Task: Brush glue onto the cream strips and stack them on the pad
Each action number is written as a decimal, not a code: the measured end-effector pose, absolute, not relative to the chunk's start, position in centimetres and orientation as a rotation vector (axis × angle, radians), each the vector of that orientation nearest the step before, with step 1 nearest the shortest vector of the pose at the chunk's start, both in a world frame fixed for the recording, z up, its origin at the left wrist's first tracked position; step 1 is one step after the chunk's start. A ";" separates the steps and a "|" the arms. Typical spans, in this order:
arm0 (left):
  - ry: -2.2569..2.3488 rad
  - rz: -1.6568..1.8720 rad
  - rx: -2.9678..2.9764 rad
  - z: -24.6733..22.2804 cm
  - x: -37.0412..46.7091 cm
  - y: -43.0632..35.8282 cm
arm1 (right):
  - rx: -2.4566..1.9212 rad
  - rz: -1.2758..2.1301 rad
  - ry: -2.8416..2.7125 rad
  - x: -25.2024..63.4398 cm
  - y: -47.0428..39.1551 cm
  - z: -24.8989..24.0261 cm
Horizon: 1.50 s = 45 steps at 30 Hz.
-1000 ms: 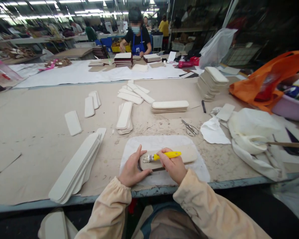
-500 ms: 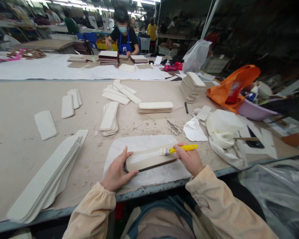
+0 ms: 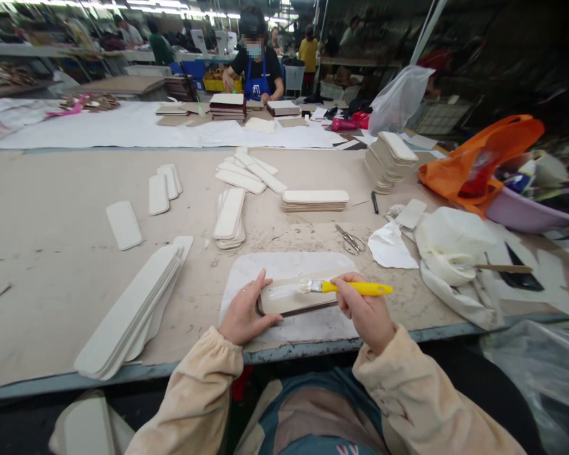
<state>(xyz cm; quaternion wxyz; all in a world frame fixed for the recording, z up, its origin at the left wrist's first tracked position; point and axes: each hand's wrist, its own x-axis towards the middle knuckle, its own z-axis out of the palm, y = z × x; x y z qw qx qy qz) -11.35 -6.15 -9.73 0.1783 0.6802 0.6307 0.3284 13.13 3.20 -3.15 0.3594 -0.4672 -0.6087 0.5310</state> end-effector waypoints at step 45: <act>1.855 0.867 2.023 -10.2 -11.6 -6.1 | -1.053 -0.120 -2.440 15.9 3.9 -5.6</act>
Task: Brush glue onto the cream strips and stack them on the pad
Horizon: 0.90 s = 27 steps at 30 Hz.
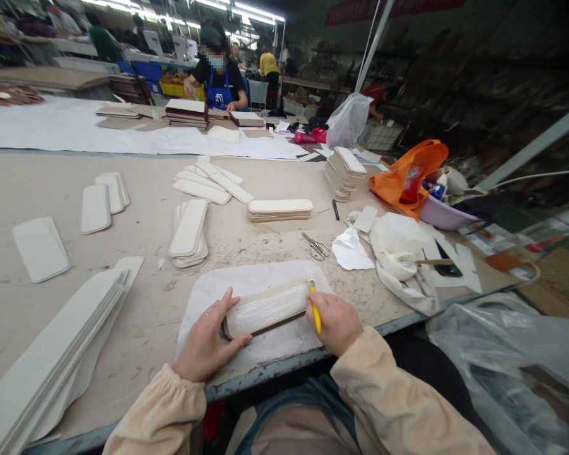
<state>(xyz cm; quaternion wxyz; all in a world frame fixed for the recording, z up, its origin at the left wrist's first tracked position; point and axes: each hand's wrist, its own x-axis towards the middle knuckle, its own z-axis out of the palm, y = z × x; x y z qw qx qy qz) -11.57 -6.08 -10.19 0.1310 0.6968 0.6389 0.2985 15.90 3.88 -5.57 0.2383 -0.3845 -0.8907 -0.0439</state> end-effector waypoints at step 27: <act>1.844 0.853 1.994 -10.5 -11.9 -6.2 | -0.872 0.094 -2.408 18.0 1.2 -6.3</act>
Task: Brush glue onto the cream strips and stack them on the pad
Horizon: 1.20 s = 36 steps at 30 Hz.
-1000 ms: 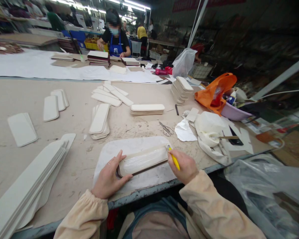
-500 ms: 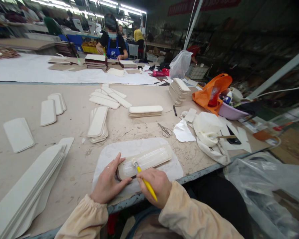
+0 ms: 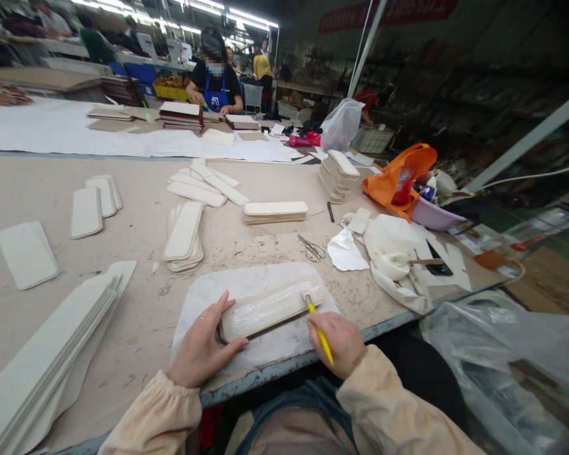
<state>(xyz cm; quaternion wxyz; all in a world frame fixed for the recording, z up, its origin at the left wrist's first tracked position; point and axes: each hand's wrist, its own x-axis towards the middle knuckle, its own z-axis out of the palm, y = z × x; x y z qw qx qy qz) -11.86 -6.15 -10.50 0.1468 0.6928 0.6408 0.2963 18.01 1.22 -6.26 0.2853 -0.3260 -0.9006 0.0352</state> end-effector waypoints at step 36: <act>1.765 1.020 1.867 -9.6 -11.0 -6.4 | -1.016 1.239 -1.787 9.3 -1.4 -5.7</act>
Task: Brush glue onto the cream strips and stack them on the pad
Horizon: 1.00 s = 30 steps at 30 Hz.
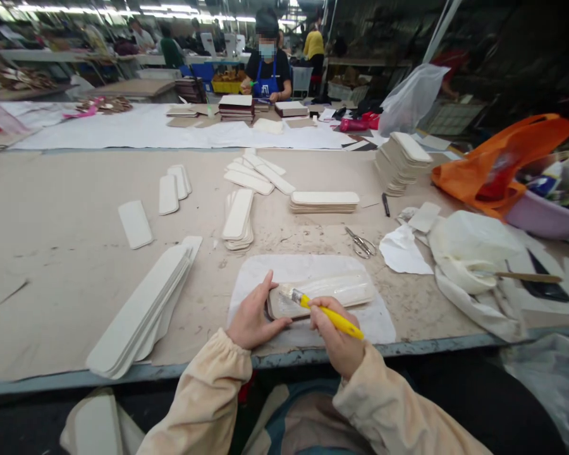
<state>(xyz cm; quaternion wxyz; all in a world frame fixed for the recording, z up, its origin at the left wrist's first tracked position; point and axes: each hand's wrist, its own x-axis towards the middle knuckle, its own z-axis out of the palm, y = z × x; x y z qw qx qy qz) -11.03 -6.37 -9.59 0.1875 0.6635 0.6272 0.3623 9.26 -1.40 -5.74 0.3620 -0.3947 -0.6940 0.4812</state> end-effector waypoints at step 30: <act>1.782 0.978 1.890 -9.6 -11.1 -6.4 | -1.036 1.456 -1.690 8.3 -0.7 -5.6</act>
